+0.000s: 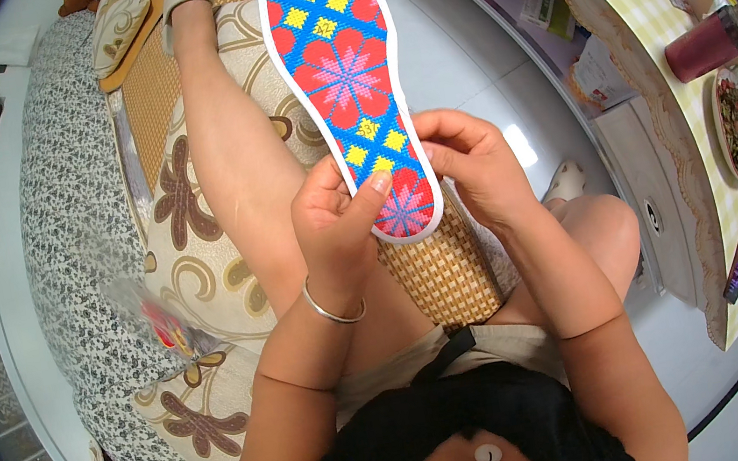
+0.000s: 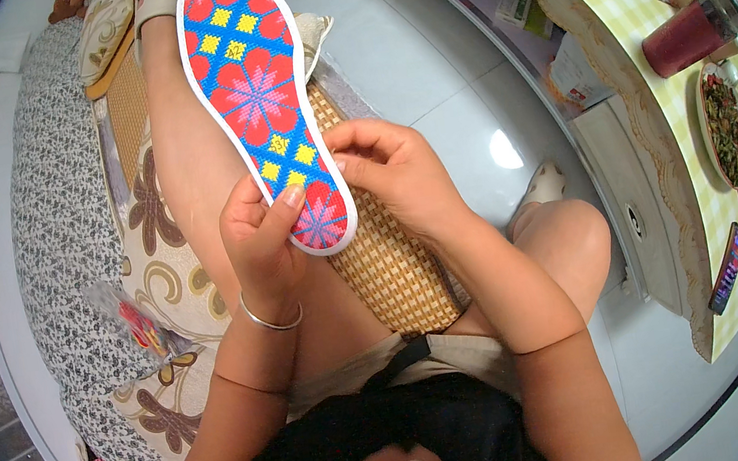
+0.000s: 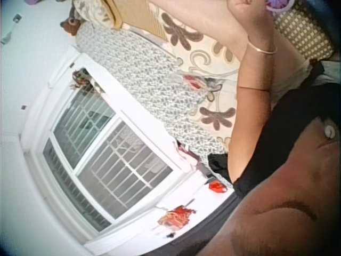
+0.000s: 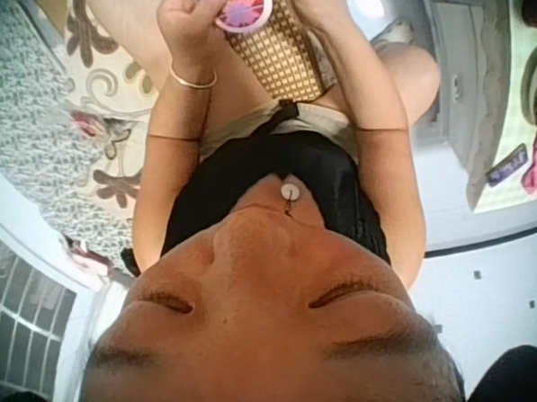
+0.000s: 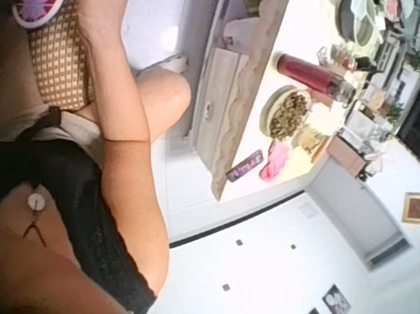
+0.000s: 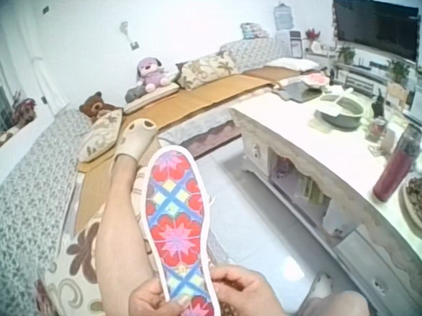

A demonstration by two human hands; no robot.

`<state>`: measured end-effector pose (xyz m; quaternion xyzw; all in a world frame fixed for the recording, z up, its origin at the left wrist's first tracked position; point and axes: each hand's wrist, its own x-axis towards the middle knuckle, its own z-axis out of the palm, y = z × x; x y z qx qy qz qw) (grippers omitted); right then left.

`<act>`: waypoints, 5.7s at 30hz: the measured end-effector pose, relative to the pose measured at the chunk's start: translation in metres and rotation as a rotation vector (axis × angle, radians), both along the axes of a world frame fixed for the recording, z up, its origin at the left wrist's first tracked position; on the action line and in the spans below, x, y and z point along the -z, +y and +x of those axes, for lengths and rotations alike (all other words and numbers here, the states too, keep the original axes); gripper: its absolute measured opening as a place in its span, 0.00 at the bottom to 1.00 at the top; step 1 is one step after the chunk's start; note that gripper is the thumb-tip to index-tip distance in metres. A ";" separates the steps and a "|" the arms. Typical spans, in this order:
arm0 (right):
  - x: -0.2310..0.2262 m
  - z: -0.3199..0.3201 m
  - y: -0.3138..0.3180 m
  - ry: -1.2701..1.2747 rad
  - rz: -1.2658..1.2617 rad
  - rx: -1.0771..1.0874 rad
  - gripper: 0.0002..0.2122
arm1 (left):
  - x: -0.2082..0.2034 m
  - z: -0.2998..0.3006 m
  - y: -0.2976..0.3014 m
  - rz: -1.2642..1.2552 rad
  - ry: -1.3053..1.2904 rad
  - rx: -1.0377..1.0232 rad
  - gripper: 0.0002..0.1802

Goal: The person sews the edge of a decorative floral insole by hand using a needle and red thread while sitting on a bed.

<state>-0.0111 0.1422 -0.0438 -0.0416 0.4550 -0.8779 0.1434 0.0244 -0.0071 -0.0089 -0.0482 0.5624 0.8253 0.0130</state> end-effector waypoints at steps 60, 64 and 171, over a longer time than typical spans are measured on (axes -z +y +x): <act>-0.019 0.020 0.004 0.995 1.011 0.464 0.10 | 0.014 0.008 -0.001 -0.850 0.399 -0.170 0.07; -0.016 0.021 0.003 0.923 1.008 0.484 0.08 | 0.002 0.004 0.015 -0.495 0.236 -0.230 0.07; -0.015 0.014 0.004 0.150 0.217 -0.067 0.03 | 0.010 -0.008 0.003 0.136 -0.100 0.054 0.13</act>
